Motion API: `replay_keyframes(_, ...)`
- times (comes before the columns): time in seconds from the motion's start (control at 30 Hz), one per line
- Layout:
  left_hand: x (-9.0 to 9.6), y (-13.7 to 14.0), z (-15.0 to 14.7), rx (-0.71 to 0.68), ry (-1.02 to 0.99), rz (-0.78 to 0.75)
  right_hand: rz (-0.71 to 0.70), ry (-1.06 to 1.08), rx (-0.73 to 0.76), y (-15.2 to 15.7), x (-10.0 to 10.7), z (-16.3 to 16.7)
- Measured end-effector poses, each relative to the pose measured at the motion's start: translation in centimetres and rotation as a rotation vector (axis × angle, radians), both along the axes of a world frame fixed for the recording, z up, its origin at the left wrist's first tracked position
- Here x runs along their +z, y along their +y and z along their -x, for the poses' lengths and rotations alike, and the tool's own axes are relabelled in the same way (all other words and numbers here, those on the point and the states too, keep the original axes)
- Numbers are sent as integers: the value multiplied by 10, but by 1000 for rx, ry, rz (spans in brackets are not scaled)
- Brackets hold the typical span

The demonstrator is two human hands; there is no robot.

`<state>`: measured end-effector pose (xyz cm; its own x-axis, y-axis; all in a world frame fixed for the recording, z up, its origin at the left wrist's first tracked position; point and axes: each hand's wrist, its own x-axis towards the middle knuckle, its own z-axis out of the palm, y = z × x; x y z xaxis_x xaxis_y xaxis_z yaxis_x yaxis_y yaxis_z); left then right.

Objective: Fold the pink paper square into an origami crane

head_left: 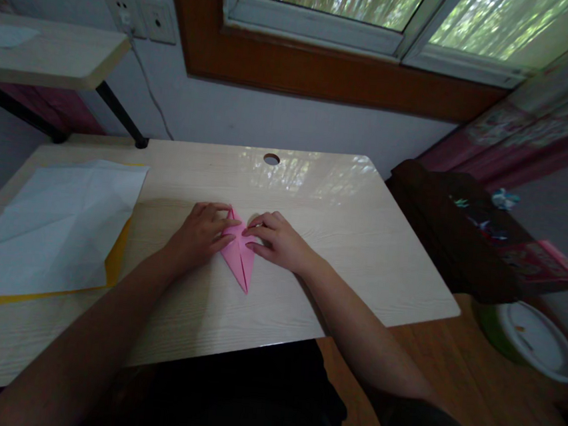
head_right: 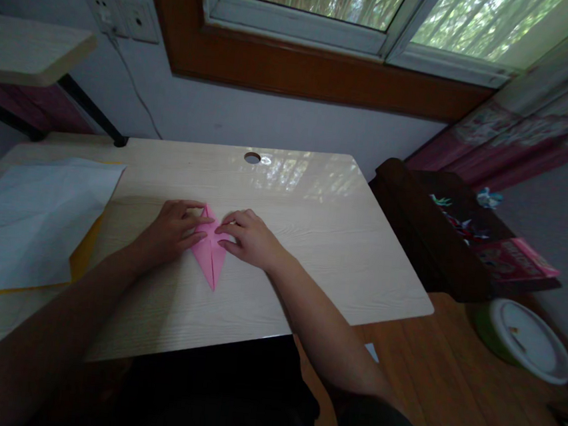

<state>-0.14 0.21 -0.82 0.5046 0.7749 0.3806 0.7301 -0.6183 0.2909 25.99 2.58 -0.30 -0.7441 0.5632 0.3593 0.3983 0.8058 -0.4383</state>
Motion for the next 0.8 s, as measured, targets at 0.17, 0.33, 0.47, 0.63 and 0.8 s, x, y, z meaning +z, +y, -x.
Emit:
replay_keyframes(0.17, 0, -1, 1, -29, 29, 45, 8, 45, -10, -1, 4, 1)
replay_keyframes(0.33, 1, -2, -1, 11, 76, 30, -15, 87, -84, 1, 5, -1)
replay_keyframes(0.47, 0, -3, -4, 79, 94, -8, -2, 81, -97, -1, 5, -1)
replay_keyframes(0.63, 0, -5, -8, 154, 103, -30, 1, 72, 1, -7, 10, 7)
replay_keyframes(0.8, 0, -6, -9, 205, 79, -22, -17, -21, 29, -8, 12, 7)
